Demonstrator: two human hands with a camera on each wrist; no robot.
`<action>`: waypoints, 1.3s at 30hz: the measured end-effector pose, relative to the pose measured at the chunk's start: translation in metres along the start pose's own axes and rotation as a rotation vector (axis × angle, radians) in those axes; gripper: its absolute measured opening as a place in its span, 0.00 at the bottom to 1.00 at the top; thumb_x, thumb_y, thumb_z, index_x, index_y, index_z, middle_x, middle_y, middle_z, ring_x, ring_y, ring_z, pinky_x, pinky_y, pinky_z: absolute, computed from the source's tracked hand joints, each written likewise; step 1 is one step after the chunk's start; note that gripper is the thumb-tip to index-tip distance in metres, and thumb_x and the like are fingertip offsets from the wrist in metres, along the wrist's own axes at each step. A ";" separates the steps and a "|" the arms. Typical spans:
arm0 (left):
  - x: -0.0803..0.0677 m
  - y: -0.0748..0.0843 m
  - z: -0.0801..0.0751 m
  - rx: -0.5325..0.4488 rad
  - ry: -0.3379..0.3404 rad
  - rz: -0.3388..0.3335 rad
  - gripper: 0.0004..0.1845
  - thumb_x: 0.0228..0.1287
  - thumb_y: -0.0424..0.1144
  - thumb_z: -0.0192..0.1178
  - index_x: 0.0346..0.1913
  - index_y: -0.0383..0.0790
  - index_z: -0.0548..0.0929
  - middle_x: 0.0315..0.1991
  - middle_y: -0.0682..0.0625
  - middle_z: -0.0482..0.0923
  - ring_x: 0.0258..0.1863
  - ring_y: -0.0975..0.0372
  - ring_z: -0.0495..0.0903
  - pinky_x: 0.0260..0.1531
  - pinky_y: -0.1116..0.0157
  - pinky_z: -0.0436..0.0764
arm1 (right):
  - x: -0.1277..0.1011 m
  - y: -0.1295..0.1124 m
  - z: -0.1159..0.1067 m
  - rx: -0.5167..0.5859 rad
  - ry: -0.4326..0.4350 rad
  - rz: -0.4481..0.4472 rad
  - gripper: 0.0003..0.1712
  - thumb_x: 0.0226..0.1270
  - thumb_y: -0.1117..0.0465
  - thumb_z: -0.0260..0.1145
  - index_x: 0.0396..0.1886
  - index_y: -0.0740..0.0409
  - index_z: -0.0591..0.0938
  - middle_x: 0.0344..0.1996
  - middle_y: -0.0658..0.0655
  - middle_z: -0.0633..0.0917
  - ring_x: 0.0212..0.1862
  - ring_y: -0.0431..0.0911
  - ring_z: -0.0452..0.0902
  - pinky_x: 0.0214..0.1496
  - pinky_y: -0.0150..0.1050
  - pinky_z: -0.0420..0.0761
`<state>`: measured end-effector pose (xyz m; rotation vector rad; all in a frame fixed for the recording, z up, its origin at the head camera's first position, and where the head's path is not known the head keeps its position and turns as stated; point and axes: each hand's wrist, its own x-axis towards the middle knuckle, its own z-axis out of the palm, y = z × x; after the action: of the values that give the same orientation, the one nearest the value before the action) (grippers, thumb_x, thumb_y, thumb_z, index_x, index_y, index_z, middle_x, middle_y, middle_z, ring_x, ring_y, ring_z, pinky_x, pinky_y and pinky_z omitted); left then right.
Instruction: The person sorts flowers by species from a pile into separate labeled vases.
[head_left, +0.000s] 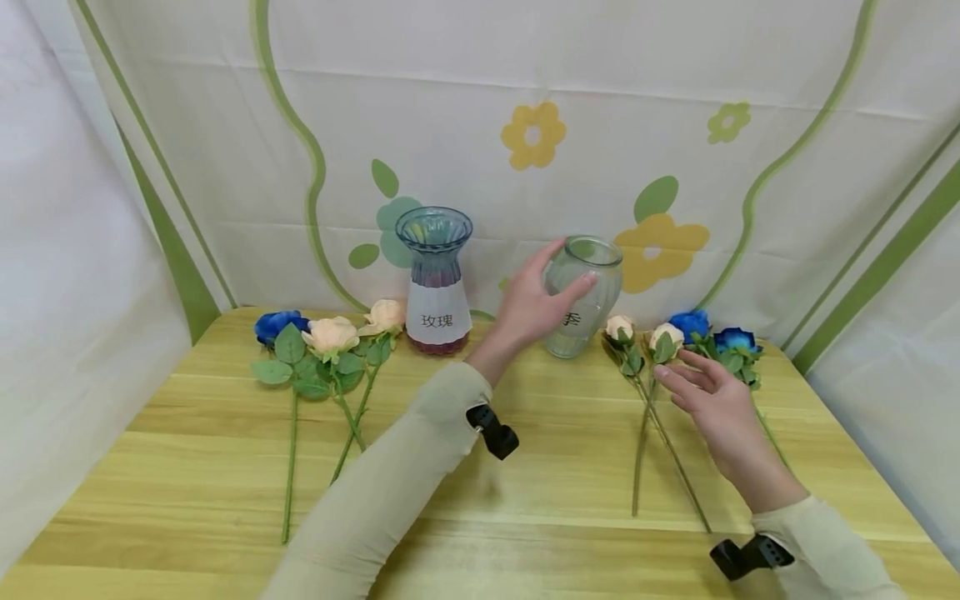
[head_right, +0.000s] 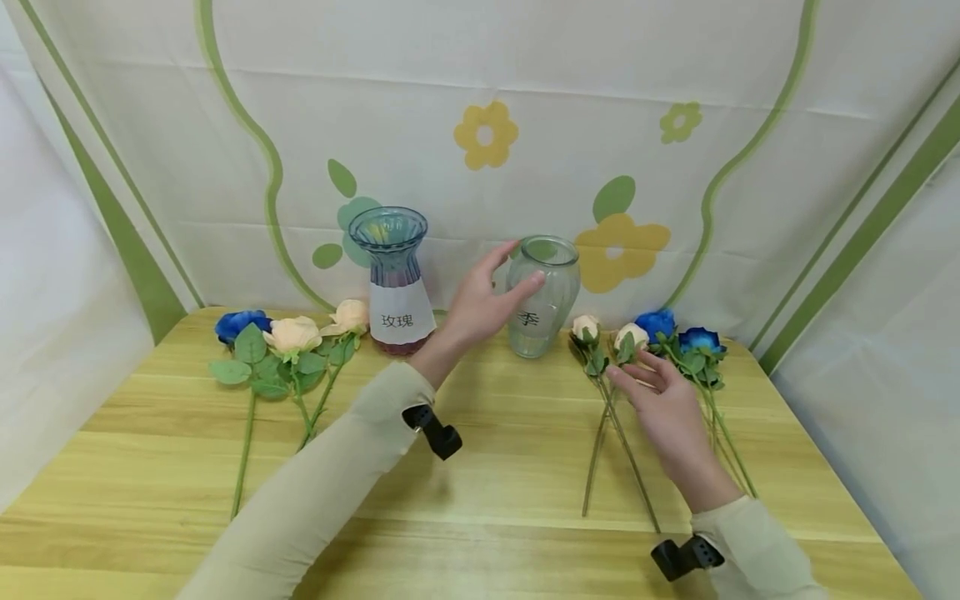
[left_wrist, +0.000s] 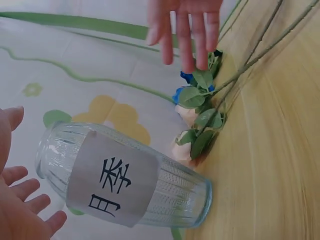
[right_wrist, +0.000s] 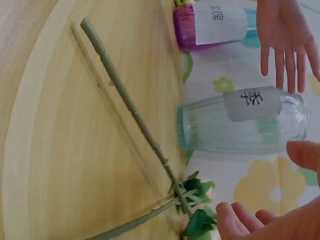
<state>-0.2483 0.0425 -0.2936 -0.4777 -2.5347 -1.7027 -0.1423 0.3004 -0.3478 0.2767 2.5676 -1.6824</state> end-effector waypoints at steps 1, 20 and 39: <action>0.003 0.001 0.003 -0.020 0.003 -0.007 0.42 0.72 0.63 0.64 0.84 0.61 0.61 0.84 0.56 0.61 0.84 0.52 0.61 0.80 0.41 0.64 | 0.002 0.003 -0.002 0.030 -0.008 0.019 0.54 0.77 0.39 0.64 0.88 0.59 0.50 0.61 0.42 0.79 0.49 0.19 0.78 0.54 0.21 0.83; 0.035 -0.008 0.030 -0.114 0.066 -0.081 0.39 0.76 0.60 0.60 0.84 0.58 0.60 0.83 0.52 0.64 0.82 0.52 0.64 0.80 0.48 0.67 | 0.020 0.040 -0.006 0.082 -0.037 0.212 0.43 0.78 0.50 0.68 0.78 0.74 0.65 0.36 0.31 0.86 0.41 0.24 0.83 0.46 0.27 0.87; 0.039 -0.015 0.032 -0.126 0.063 -0.005 0.37 0.80 0.60 0.54 0.85 0.59 0.58 0.85 0.54 0.59 0.85 0.52 0.59 0.83 0.35 0.41 | 0.034 0.039 0.007 0.001 0.036 0.225 0.37 0.72 0.52 0.74 0.74 0.64 0.77 0.72 0.58 0.79 0.39 0.25 0.81 0.42 0.30 0.85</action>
<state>-0.2855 0.0757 -0.3113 -0.4178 -2.3988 -1.8563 -0.1689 0.3125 -0.3907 0.5770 2.4516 -1.6116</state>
